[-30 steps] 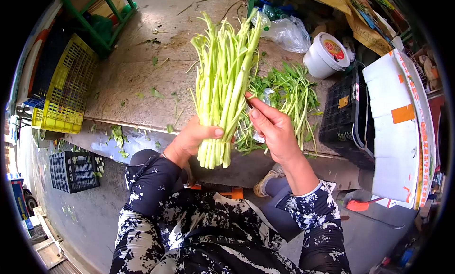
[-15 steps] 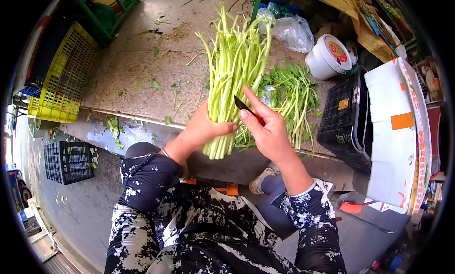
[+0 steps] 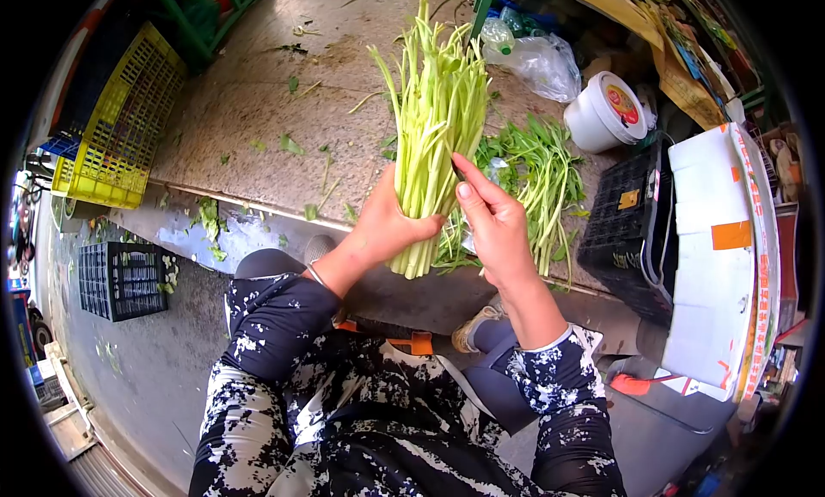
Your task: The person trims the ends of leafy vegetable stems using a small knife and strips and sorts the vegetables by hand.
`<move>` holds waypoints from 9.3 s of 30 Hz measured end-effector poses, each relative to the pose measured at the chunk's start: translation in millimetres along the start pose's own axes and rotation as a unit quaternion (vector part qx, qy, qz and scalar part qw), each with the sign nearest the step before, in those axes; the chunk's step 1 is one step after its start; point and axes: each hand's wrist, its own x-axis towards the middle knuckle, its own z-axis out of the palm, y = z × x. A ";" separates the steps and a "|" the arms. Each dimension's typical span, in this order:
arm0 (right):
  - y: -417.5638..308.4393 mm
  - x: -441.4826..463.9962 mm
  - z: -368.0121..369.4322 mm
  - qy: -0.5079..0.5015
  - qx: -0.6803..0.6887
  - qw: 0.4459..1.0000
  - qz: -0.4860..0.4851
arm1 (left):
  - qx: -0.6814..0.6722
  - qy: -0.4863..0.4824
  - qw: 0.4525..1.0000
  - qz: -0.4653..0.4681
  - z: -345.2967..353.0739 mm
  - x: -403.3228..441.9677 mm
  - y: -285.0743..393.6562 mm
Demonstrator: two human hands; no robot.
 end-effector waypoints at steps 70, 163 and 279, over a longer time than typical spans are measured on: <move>-24.4 25.4 -33.6 0.212 -0.385 0.842 -0.314 | 0.390 0.084 0.916 0.034 17.0 -8.4 -4.3; -54.7 -24.5 -67.0 -0.037 -0.230 0.959 -0.161 | 0.049 -0.204 0.978 -0.016 -6.6 -26.0 5.6; -47.6 -31.8 -113.5 0.008 0.121 0.993 -0.002 | 0.041 -0.276 0.956 -0.090 -44.8 -35.1 8.9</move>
